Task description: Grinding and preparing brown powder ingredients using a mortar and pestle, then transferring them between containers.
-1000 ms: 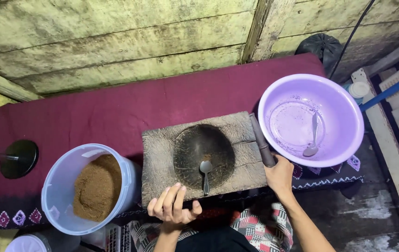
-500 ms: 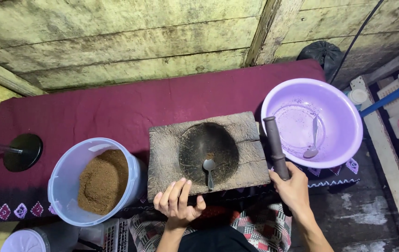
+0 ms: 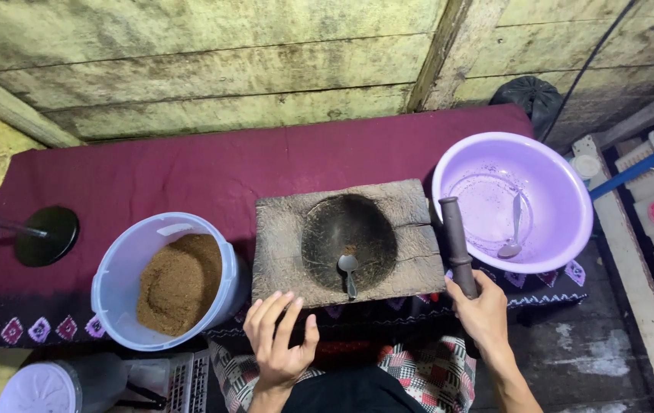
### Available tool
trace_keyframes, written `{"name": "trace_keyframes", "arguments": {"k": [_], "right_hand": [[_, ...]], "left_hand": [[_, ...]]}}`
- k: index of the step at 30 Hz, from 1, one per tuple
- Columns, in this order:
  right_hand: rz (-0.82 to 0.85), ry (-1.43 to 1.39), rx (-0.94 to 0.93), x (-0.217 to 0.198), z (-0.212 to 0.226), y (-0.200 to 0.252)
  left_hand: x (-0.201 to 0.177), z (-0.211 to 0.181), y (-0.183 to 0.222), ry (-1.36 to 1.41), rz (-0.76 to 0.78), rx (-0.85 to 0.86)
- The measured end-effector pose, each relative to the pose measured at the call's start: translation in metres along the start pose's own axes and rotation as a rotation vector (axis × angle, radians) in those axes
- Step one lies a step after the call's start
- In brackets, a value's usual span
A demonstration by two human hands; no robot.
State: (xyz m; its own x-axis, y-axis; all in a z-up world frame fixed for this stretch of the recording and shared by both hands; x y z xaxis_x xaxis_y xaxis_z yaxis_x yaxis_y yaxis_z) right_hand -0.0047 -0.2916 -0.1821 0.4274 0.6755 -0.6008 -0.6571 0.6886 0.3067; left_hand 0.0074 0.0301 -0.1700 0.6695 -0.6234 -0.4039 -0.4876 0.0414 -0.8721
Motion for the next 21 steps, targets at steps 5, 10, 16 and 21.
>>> {"name": "trace_keyframes", "arguments": {"k": [5, 10, 16, 21], "right_hand": [[0.018, -0.207, 0.009, -0.011, 0.011, 0.021], [0.007, -0.23, -0.083, -0.024, 0.018, 0.051], [0.077, -0.221, -0.348, -0.002, 0.027, 0.082], [0.312, -0.332, -0.424, 0.047, 0.05, 0.109]], "left_hand": [[-0.02, 0.005, -0.009, 0.076, -0.041, -0.119], [-0.045, 0.014, -0.02, 0.125, -0.073, -0.177], [-0.078, 0.04, -0.006, 0.003, -0.274, -0.362], [-0.099, 0.081, 0.027, -0.136, -0.459, -0.754]]}}
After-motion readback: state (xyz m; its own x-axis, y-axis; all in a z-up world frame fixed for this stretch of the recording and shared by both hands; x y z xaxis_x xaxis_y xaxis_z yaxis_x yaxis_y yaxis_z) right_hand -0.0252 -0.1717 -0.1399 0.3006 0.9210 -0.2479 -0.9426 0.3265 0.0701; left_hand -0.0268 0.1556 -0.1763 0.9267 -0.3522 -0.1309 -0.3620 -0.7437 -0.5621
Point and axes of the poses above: each hand's wrist, its own y-axis away from the middle knuckle, its own x-axis out of the palm, z = x × y, the point moved 2 cm from there along -y, towards the middle knuckle, and after that the axes turned 7 degrees about -z, right-handed, at the moved point
